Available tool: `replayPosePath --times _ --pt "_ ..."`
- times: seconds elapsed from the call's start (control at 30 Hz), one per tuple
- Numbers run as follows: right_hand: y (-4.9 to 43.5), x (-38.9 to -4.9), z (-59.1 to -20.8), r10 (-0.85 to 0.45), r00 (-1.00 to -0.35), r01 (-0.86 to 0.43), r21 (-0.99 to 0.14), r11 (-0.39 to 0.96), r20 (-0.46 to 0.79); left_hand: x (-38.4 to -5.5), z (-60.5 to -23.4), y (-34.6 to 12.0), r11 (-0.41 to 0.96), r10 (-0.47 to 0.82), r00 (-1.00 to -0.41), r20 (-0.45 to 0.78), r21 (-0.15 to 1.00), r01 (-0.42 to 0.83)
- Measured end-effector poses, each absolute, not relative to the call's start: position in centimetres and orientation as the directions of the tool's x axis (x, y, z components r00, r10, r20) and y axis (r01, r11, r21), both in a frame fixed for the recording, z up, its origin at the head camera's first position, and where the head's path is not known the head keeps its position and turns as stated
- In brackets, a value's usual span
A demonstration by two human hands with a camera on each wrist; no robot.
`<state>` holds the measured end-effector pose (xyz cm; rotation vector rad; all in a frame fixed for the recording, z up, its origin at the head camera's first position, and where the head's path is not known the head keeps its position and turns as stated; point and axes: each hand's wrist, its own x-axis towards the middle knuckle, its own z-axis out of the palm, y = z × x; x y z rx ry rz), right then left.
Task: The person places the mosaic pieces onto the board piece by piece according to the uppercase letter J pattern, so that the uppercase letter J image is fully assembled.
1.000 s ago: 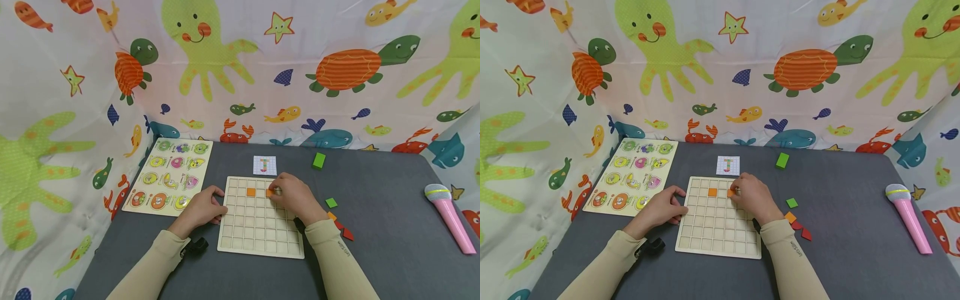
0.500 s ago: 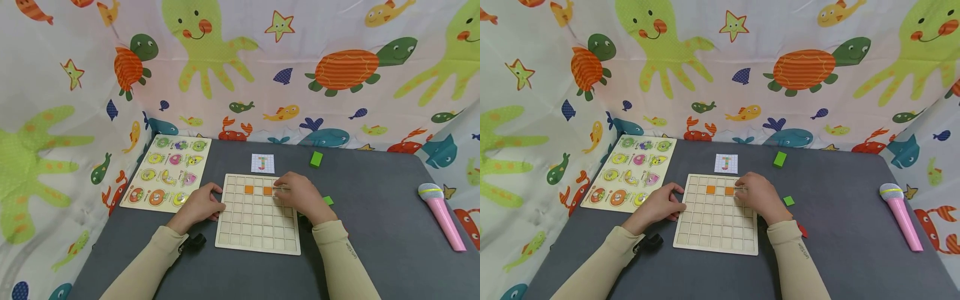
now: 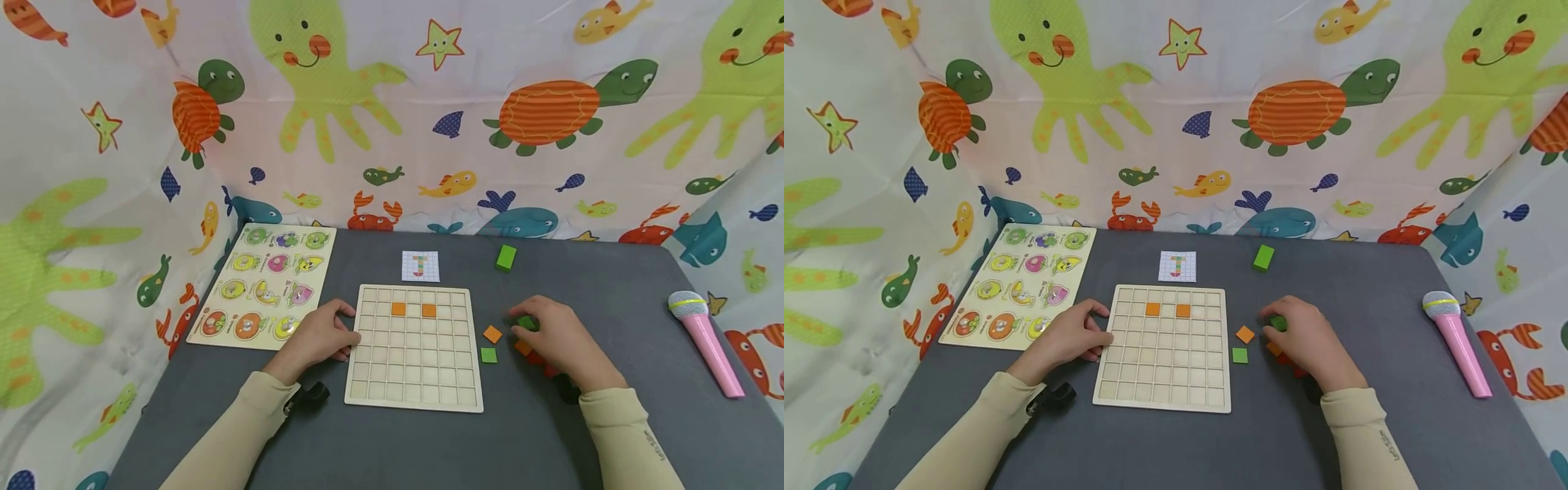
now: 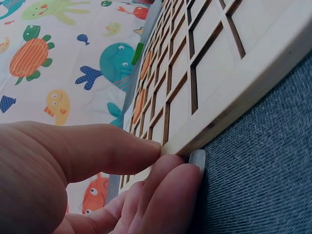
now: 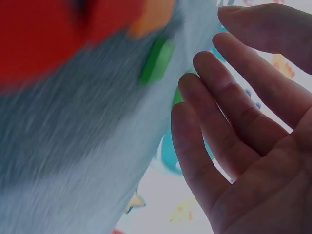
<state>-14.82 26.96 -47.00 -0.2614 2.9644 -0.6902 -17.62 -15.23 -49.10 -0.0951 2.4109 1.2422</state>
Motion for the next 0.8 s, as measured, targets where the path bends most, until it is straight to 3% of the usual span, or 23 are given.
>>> replayPosePath --times 0.3,0.8 --pt "30.5 -14.2 -47.3 -0.185 -0.982 -0.146 -0.444 0.884 -0.047 -17.6 -49.0 -15.1 0.597 0.133 -0.909 -0.394 0.764 -0.245" --pt "30.5 -15.6 -48.5 -0.220 -0.971 -0.166 -0.408 0.898 -0.091 -17.7 -49.3 -15.4 0.572 0.150 -0.913 -0.380 0.786 -0.234"
